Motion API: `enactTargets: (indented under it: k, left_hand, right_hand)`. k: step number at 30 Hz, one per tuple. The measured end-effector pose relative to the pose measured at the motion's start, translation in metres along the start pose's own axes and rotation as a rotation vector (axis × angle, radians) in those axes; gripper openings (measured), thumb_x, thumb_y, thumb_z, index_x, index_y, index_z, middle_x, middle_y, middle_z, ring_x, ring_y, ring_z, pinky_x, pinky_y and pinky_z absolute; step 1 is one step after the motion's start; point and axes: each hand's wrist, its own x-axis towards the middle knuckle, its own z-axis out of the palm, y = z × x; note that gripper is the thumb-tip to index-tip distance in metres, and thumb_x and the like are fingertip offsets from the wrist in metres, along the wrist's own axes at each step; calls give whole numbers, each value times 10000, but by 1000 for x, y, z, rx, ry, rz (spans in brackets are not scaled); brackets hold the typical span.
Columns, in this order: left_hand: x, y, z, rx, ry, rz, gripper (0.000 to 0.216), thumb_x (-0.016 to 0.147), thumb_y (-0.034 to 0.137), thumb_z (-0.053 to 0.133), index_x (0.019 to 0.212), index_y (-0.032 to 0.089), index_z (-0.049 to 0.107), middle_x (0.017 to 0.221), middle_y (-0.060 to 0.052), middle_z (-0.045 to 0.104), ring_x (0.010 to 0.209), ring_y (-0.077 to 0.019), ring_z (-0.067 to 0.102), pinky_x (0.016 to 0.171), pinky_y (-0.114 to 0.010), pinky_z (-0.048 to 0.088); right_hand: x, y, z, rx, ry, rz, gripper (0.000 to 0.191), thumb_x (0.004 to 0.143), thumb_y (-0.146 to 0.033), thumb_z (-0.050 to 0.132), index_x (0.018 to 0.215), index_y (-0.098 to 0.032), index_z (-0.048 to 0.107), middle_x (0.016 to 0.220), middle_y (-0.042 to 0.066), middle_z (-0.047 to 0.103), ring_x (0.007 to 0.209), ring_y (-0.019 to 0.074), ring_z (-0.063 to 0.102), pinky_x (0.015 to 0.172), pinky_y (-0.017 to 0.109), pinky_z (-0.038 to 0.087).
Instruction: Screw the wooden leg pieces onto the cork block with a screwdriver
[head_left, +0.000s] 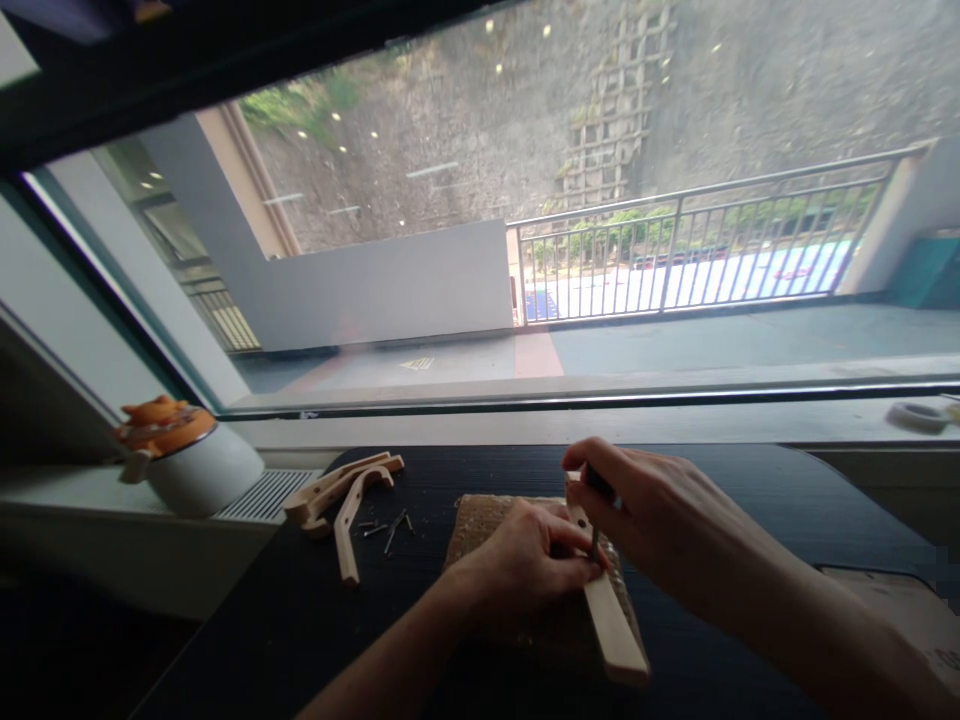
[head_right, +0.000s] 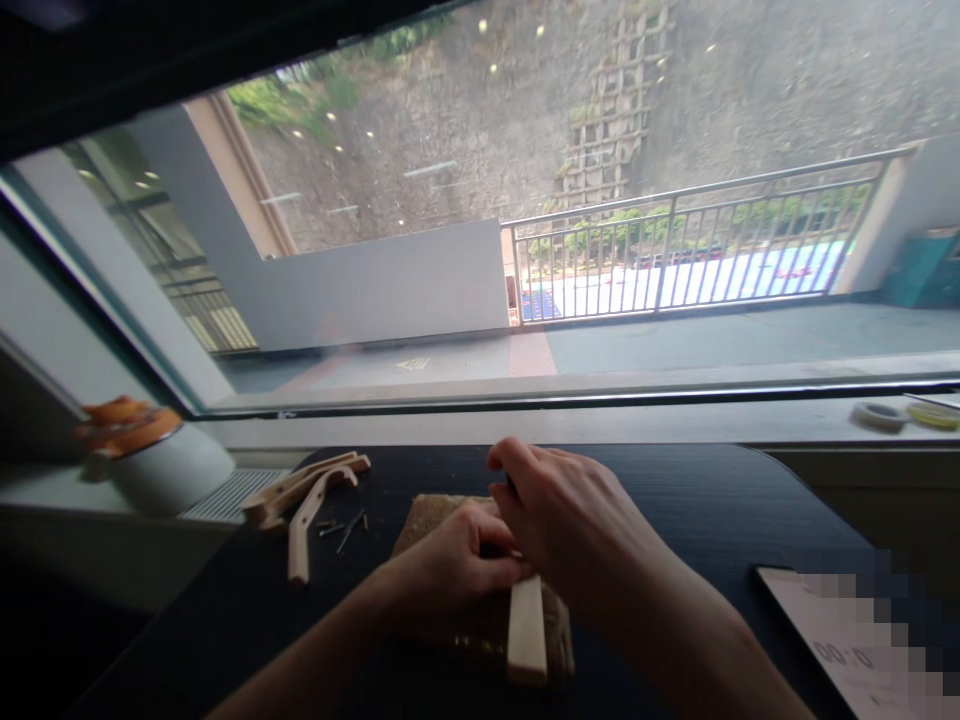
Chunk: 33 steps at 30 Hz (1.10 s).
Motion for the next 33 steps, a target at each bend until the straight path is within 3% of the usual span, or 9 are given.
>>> enactTargets:
  k: [4,6,12,17,20,25,27,30,33]
  left_hand:
    - [1,-2,1,26,7,14,185,814,273,593,888,188,740,919,-16,657,851,-146,578,744,-210,416]
    - [1,-3,2,25,9,9,193,815,280,593,891,180,740,914,-20,656,839,-145,577,730,-210,415]
    - [1,-3,2,-27,-9,-13,192,821,277,580,861,179,739,726,21,601,705,-107,526,629,-186,381]
    - [1,-4,2,-24,5,20,173,811,257,593,849,173,740,717,19,590,710,-106,522,641,-186,381]
    - [2,-5,2,-20,-2,21,179,814,252,590,866,169,739,788,0,626,755,-121,548,664,-194,395]
    - [2,-4,1,10,1,7,182,808,267,604,883,176,742,902,-20,653,831,-144,572,722,-208,411]
    - [2,-4,1,-5,1,-3,187,814,273,597,888,177,740,878,-15,651,813,-139,569,707,-206,409]
    - [1,-4,2,-32,-4,-1,189,823,263,581,881,172,736,801,0,634,753,-122,552,672,-200,400]
    - [1,-3,2,-31,5,16,166,810,251,593,837,169,736,762,12,610,728,-111,534,652,-194,387]
  right_hand:
    - [5,8,0,-30,20,127,128,880,-319,478,809,-219,515,560,-34,604,454,126,523,464,234,260]
    - [5,9,-1,-46,20,139,147,880,-352,476,857,-221,539,563,-30,615,464,136,541,466,237,261]
    - [-3,2,-9,40,24,12,272,871,-254,491,1135,-288,547,892,-10,703,620,131,621,527,225,336]
    - [-3,0,-6,46,-9,-37,165,891,-241,486,1017,-258,591,704,-37,676,576,125,606,505,218,314]
    - [3,3,-3,-18,7,17,100,888,-284,499,920,-241,584,632,-40,651,517,127,580,481,222,283]
    - [6,10,-2,-127,35,131,223,883,-398,484,752,-222,523,509,-40,576,427,129,511,452,237,232]
    - [4,10,-3,-96,23,125,196,875,-415,491,856,-231,557,555,-36,608,466,140,542,463,236,256]
    - [-1,8,-6,13,11,68,253,863,-352,519,1105,-284,545,798,-18,690,588,145,603,508,231,325]
    - [-2,3,-6,93,14,-2,241,870,-238,500,1098,-288,562,906,-8,689,660,138,616,547,226,358]
